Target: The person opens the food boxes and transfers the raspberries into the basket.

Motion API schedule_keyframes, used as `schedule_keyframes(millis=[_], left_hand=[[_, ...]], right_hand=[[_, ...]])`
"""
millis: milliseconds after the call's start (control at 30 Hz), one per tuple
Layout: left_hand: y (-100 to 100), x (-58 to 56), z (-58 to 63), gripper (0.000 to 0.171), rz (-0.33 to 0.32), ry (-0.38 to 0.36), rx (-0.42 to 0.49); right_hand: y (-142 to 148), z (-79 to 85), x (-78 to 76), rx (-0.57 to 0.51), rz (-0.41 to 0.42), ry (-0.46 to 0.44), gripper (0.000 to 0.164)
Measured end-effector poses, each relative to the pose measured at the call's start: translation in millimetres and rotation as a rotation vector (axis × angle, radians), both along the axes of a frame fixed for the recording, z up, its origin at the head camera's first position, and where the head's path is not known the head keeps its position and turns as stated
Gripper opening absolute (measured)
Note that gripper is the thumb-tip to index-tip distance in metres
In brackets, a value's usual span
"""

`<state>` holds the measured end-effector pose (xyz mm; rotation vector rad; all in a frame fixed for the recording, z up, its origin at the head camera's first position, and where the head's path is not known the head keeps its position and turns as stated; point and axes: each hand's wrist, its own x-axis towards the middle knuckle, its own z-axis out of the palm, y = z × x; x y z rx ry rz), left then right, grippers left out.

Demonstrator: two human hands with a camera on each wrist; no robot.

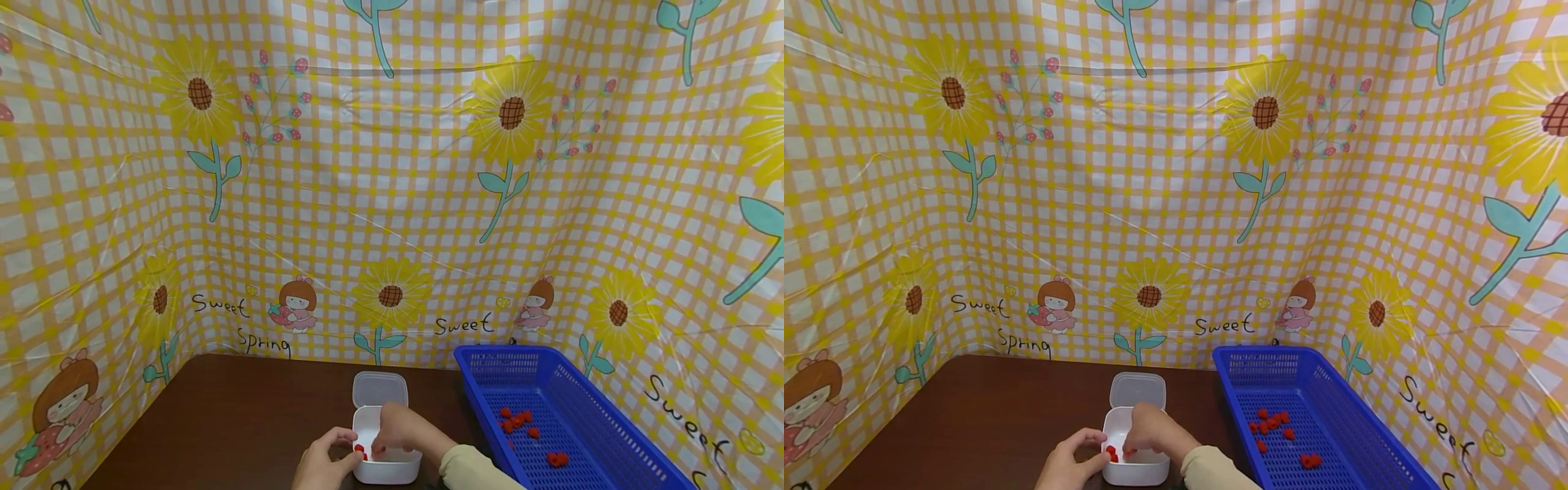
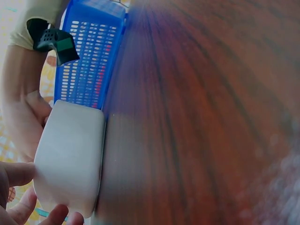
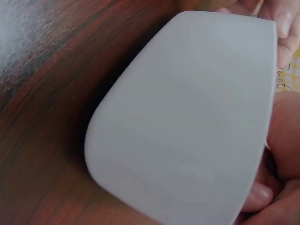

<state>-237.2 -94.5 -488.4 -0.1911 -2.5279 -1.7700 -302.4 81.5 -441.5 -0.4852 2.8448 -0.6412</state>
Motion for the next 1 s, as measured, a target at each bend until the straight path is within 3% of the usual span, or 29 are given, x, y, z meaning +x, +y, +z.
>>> schedule_keyframes(millis=[200, 467, 700, 1000], left_hand=[[0.2, 0.7, 1.5, 0.027, 0.006, 0.005, -0.009], [0.3, 3.6, 2.5, 0.028, 0.003, 0.008, -0.004], [1.2, 3.4, 1.8, 0.028, 0.013, 0.036, -0.014], [0.1, 4.0, 1.4, 0.029, 0.012, 0.04, -0.023]], right_hand=[[-0.7, -1.1, 1.0, 0.012, -0.013, 0.081, 0.029], [-2.6, -12.3, 1.6, -0.075, 0.017, 0.203, 0.026], [-3.0, -18.0, 3.5, -0.224, -0.008, 0.172, 0.011], [-6.6, -24.9, 2.9, -0.34, -0.073, 0.052, 0.009]])
